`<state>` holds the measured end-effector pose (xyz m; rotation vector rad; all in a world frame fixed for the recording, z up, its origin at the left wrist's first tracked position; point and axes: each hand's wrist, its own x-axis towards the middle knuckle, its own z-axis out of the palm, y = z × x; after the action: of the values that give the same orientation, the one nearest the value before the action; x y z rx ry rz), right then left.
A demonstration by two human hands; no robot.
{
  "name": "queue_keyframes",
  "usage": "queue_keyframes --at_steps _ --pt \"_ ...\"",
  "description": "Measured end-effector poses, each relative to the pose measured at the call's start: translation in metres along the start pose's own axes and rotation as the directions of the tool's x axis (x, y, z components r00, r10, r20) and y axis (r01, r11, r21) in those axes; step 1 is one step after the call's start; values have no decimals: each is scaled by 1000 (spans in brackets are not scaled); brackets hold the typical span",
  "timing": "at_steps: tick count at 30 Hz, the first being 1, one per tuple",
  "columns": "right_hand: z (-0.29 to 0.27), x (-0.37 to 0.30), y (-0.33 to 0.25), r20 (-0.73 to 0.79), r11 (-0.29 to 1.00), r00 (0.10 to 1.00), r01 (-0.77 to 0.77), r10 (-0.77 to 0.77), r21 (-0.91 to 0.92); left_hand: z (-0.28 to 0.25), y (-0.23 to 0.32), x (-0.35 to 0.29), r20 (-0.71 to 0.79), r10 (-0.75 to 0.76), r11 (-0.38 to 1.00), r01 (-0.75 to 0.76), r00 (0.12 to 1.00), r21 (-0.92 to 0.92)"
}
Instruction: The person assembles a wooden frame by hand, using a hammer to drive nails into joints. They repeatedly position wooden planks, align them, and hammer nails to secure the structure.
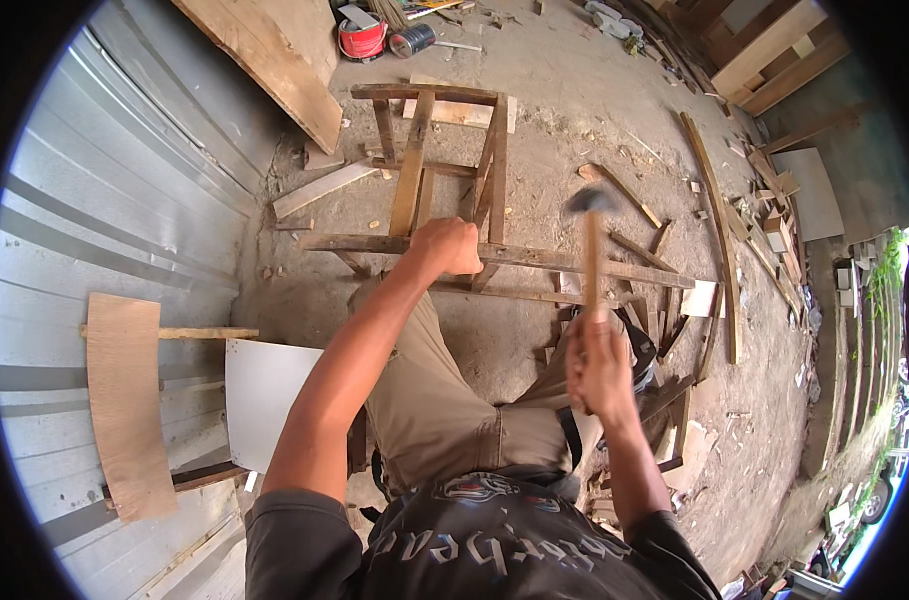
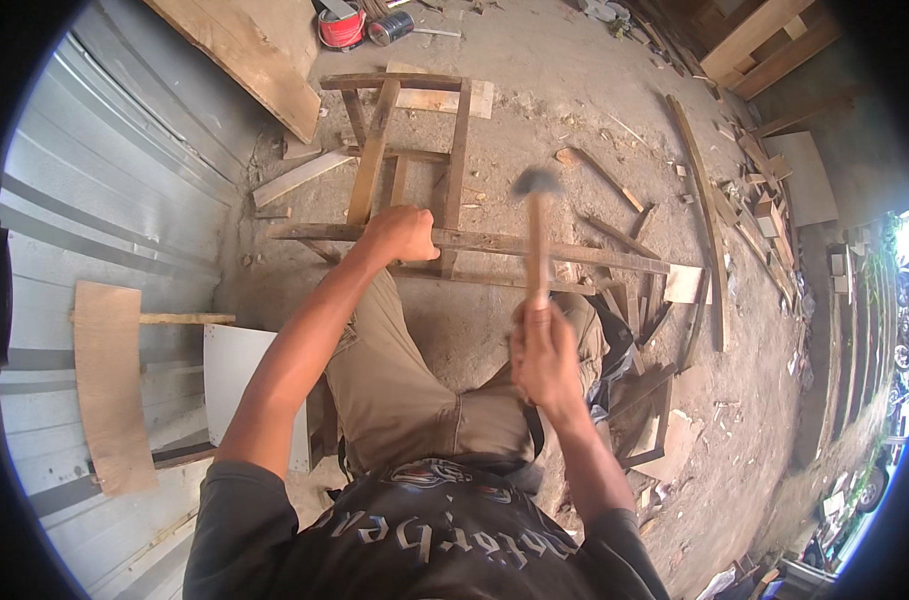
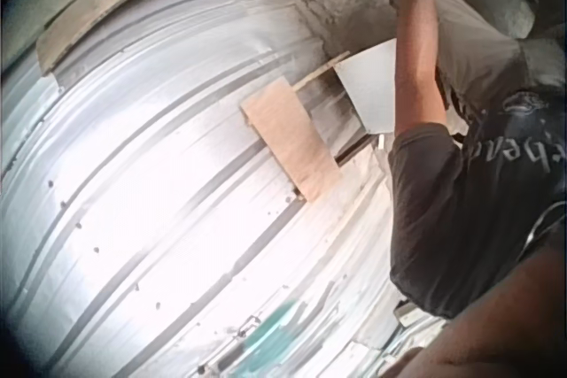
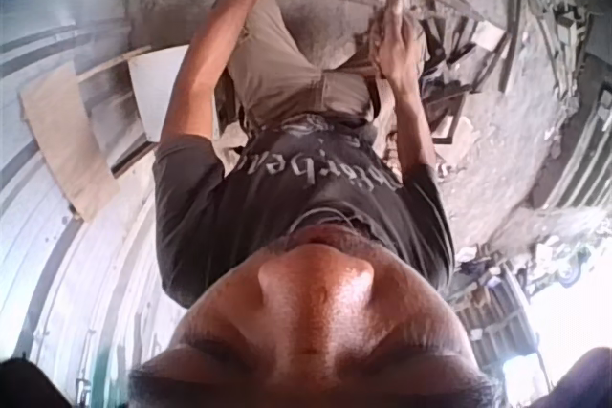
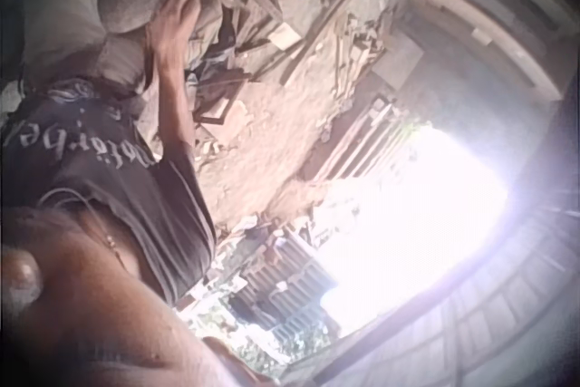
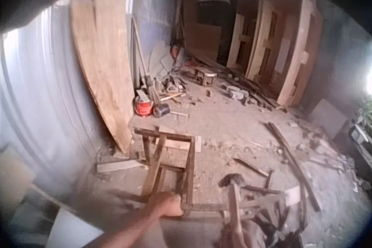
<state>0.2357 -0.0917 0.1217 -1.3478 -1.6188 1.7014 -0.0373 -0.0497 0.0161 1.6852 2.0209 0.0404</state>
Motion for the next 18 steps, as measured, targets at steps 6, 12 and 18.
queue_keyframes --at_steps 6,12,18 --pt "19 10 -18 -149 622 685 716 -713 317 3 2 4 50 -34 999 35 998 -23" --pt "2 12 45 41 997 997 -60 62 -47 -7 4 11 53 1 1000 -1 999 5" --pt "3 -4 -34 -76 764 803 587 -591 266 -1 1 4 54 -31 999 33 998 -24"
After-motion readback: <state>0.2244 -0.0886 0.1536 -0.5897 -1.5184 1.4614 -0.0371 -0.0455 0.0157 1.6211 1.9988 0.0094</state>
